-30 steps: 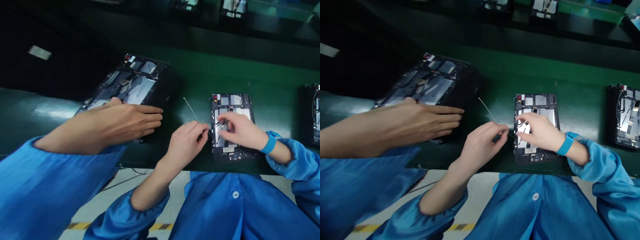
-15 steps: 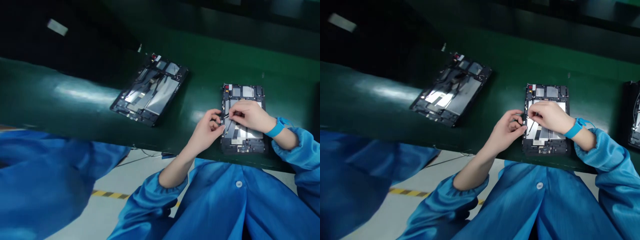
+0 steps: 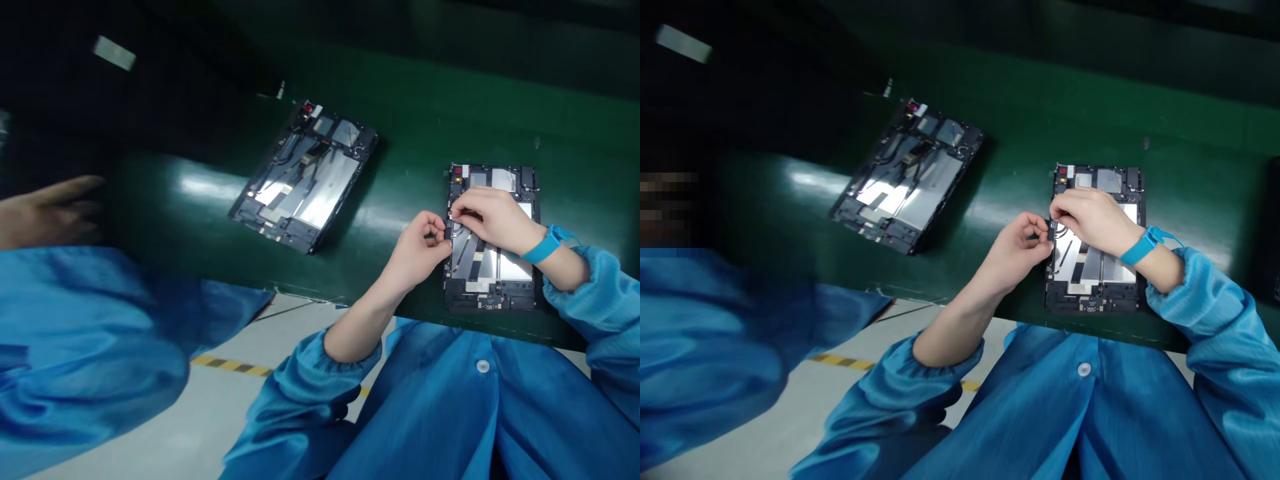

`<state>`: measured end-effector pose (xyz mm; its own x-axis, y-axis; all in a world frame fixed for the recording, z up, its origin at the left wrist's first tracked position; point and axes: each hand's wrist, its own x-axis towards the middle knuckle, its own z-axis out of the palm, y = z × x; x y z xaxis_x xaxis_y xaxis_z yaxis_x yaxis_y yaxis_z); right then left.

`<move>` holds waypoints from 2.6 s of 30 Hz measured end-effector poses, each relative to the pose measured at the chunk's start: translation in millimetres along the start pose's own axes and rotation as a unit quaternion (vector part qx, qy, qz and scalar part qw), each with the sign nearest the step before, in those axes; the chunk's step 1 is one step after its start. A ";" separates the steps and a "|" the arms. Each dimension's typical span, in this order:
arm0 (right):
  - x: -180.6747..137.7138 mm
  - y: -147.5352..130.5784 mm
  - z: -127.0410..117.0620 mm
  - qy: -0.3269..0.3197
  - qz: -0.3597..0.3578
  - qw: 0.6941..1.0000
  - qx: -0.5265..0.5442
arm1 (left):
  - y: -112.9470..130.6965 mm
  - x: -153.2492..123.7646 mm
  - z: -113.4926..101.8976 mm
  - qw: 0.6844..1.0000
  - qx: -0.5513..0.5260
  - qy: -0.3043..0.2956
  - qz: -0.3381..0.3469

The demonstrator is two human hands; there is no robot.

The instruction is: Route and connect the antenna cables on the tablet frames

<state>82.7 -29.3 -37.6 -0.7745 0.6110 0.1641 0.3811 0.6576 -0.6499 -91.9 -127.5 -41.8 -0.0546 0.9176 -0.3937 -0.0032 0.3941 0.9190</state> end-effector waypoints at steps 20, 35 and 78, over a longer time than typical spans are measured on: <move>15.9 1.5 -2.1 0.020 0.012 1.000 -0.001 | 4.9 18.4 -7.5 0.999 0.030 -0.036 0.001; 18.8 2.4 -1.5 0.043 0.051 0.997 0.035 | 23.4 35.6 -6.2 0.996 0.058 -0.039 -0.051; -90.6 21.7 -13.2 0.317 0.274 0.906 0.066 | 23.9 46.2 3.5 0.975 0.215 0.003 0.050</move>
<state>167.8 -64.5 -56.7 -0.0256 0.9874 0.1560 0.5239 0.1462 -0.8391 -90.9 -75.5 -38.1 -0.0385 0.9525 -0.3021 0.4209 0.2897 0.8596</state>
